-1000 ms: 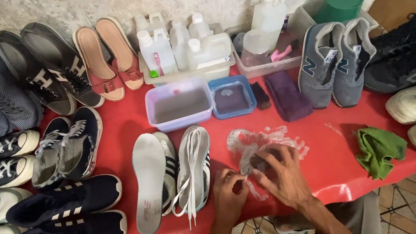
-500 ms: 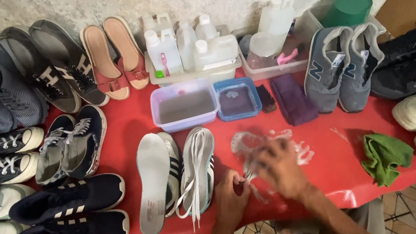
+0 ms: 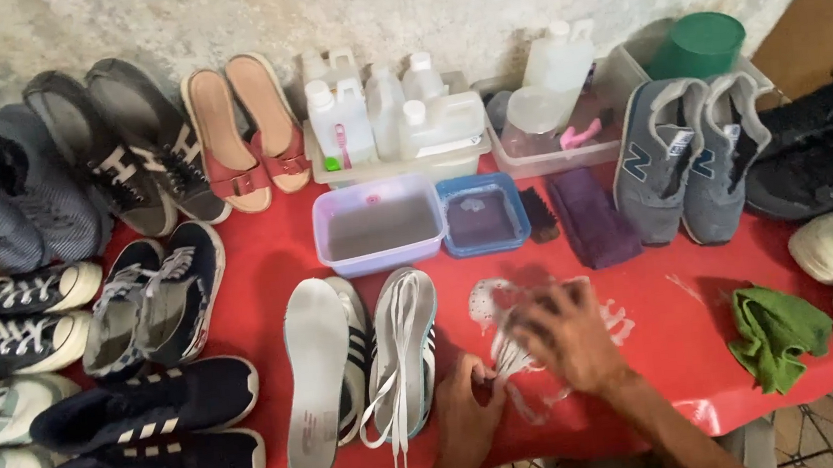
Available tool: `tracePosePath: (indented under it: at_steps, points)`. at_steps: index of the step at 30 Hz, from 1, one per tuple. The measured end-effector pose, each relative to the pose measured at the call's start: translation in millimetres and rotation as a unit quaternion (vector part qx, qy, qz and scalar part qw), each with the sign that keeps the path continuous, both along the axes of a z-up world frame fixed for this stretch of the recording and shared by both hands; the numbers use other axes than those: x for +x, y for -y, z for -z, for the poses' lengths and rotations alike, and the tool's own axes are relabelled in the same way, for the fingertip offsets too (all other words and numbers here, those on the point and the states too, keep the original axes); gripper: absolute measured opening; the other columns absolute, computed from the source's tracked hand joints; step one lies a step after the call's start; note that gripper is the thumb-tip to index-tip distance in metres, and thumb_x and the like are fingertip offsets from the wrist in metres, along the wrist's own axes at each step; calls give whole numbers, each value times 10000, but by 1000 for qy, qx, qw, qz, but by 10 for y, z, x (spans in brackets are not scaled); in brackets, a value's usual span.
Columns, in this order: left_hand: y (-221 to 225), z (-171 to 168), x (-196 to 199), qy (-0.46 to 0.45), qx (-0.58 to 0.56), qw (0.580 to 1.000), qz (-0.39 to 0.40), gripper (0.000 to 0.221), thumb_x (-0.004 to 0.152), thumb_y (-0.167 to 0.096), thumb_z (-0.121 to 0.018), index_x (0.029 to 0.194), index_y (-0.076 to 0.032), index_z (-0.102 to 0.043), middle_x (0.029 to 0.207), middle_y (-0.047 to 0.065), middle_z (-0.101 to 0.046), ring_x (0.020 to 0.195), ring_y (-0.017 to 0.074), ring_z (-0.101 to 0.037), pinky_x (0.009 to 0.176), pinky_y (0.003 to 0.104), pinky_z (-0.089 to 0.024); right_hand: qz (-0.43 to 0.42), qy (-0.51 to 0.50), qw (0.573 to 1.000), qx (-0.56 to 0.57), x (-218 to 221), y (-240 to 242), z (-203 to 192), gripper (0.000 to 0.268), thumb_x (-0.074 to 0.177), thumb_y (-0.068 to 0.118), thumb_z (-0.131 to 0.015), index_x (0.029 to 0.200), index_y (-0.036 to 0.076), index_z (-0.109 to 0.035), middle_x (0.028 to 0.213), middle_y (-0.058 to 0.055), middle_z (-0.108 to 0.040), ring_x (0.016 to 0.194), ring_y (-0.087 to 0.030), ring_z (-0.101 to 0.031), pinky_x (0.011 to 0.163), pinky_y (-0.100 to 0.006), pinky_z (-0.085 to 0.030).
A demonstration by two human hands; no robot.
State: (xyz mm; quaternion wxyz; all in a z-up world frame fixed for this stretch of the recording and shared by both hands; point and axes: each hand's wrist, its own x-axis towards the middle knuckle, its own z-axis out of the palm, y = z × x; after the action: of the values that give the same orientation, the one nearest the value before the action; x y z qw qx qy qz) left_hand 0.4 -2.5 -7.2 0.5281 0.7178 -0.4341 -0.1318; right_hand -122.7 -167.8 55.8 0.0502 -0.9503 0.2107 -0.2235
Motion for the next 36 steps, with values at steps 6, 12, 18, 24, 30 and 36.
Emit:
tracePosePath:
  at_steps: [6, 12, 18, 24, 30, 36]
  points:
    - [25, -2, 22, -11, 0, 1000, 11, 206, 801, -131, -738, 829, -145, -534, 756, 16, -651, 713, 264, -653, 673, 411, -479, -133, 35, 990, -36, -43, -150, 165, 242, 914, 346, -646, 1127, 234, -664, 1278, -90, -573, 1100, -402, -507, 922, -565, -405]
    - [24, 14, 8, -14, -25, 1000, 3, 265, 859, -196, -749, 804, -130, -498, 731, 23, -647, 690, 242, -624, 687, 382, -472, -87, -12, 996, -22, 35, -160, 70, 322, 735, 303, -764, 1046, 238, -712, 1292, -106, -580, 1191, -363, -516, 980, -600, -355]
    - [31, -23, 5, -30, -17, 999, 7, 282, 802, -91, -746, 814, -140, -469, 774, 11, -670, 742, 229, -656, 691, 378, -492, 48, -18, 997, -60, 68, 189, 116, 441, 982, 548, -506, 1197, 221, -708, 1084, -114, -674, 983, -297, -610, 886, -539, -435]
    - [67, 150, 16, -14, -20, 1000, 4, 287, 795, -102, -749, 808, -153, -466, 757, 15, -672, 722, 252, -644, 686, 396, -463, -57, 66, 996, -21, 2, 5, 202, 455, 791, 441, -836, 1207, 331, -689, 1544, -43, -506, 1281, -369, -493, 1065, -538, -387]
    - [59, 364, 14, 10, -21, 1000, 8, 288, 712, -96, -746, 837, -157, -493, 735, 26, -591, 664, 269, -596, 647, 401, -449, -152, 32, 986, -62, -32, -200, 237, 289, 968, 432, -665, 1149, 209, -689, 1267, -154, -563, 1087, -452, -522, 916, -590, -414]
    - [76, 201, 0, -17, -30, 999, 1, 300, 771, -98, -736, 811, -151, -443, 732, 21, -668, 658, 264, -626, 653, 399, -470, -34, 58, 996, -53, 97, -94, -147, 191, 854, 429, -742, 1000, 306, -735, 1122, 18, -667, 1043, -278, -545, 834, -475, -406]
